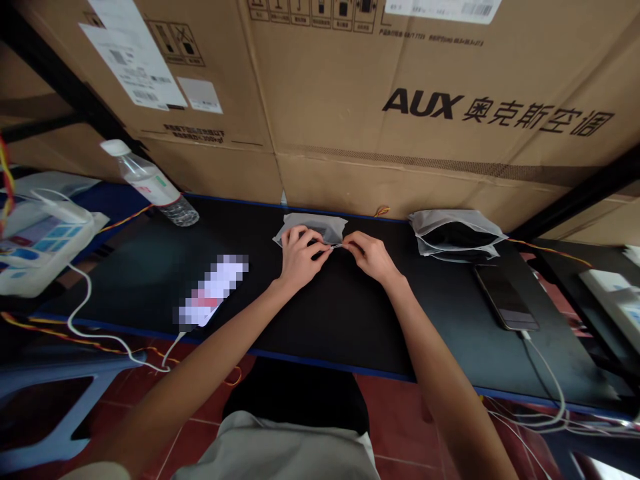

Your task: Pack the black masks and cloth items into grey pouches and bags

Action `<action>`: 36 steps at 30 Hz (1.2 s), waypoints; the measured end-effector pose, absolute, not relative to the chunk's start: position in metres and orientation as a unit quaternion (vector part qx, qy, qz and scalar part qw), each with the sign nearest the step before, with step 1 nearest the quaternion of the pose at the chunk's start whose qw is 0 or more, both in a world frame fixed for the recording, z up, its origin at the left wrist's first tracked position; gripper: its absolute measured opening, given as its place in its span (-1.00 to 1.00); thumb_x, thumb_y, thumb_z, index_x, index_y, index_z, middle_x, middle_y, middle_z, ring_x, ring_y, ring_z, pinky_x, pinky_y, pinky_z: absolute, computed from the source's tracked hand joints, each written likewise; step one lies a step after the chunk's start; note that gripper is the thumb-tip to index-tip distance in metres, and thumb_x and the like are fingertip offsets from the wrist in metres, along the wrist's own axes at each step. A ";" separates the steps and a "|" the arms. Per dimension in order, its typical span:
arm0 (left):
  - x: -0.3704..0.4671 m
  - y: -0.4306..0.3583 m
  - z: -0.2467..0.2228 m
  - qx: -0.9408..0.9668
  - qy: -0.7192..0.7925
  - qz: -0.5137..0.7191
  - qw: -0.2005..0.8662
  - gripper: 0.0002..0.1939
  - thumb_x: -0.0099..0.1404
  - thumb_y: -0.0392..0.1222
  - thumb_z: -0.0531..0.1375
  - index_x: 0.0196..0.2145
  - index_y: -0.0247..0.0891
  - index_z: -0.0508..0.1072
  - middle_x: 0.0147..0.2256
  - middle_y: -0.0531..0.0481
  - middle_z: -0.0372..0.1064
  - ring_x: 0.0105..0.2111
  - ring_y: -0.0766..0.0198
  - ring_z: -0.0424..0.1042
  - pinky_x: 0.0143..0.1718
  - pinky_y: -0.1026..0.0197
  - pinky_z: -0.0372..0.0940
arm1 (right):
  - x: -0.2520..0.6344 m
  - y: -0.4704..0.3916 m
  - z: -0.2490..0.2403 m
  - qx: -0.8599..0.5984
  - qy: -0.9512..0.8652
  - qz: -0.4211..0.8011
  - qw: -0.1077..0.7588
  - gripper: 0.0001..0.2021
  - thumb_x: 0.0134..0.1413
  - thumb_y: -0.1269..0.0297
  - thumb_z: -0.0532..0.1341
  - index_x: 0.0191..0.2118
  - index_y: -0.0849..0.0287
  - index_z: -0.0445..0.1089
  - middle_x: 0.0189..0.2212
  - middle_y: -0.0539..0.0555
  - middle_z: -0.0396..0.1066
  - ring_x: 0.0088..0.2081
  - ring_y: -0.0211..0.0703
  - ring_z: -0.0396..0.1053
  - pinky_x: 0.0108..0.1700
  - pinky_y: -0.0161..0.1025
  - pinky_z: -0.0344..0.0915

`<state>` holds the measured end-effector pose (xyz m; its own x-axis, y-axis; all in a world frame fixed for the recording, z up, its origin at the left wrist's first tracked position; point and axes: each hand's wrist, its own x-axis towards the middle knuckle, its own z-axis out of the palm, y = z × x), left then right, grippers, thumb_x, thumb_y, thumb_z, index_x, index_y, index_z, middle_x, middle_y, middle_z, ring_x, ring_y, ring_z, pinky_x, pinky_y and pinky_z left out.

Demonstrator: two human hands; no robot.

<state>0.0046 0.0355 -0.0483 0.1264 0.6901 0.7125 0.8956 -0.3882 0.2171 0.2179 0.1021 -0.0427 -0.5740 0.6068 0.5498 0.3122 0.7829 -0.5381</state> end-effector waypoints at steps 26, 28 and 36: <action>0.005 0.036 -0.049 -0.728 -0.515 -0.409 0.194 -0.83 0.35 -0.22 0.30 -0.43 -0.16 0.59 -0.18 -0.08 0.50 0.03 -0.05 0.33 0.10 -0.25 0.18 | 0.235 0.121 -0.053 -0.347 -0.793 0.230 0.444 -0.80 0.36 0.08 0.22 -0.18 0.08 0.44 -0.33 0.05 0.51 -0.31 -0.09 0.51 -0.26 -0.18 0.39; 0.004 0.037 -0.050 -0.726 -0.514 -0.412 0.196 -0.83 0.35 -0.22 0.30 -0.42 -0.16 0.59 -0.16 -0.08 0.49 0.04 -0.05 0.33 0.09 -0.24 0.19 | 0.237 0.124 -0.056 -0.357 -0.783 0.233 0.453 -0.79 0.35 0.05 0.22 -0.18 0.08 0.43 -0.32 0.06 0.52 -0.33 -0.10 0.51 -0.27 -0.17 0.41; 0.005 0.037 -0.051 -0.736 -0.509 -0.418 0.159 -0.87 0.34 -0.27 0.30 -0.39 -0.19 0.57 -0.04 -0.12 0.46 0.07 -0.06 0.31 0.04 -0.18 0.27 | 0.248 0.137 -0.063 -0.418 -0.740 0.192 0.490 -0.77 0.33 0.02 0.20 -0.19 0.08 0.39 -0.38 0.04 0.50 -0.36 -0.09 0.53 -0.30 -0.16 0.44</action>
<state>0.0050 0.0368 -0.0506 0.1324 0.6157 0.7768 0.8812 -0.4320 0.1922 0.2483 0.1369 -0.0634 -0.1698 0.8071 0.5655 0.4302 0.5770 -0.6943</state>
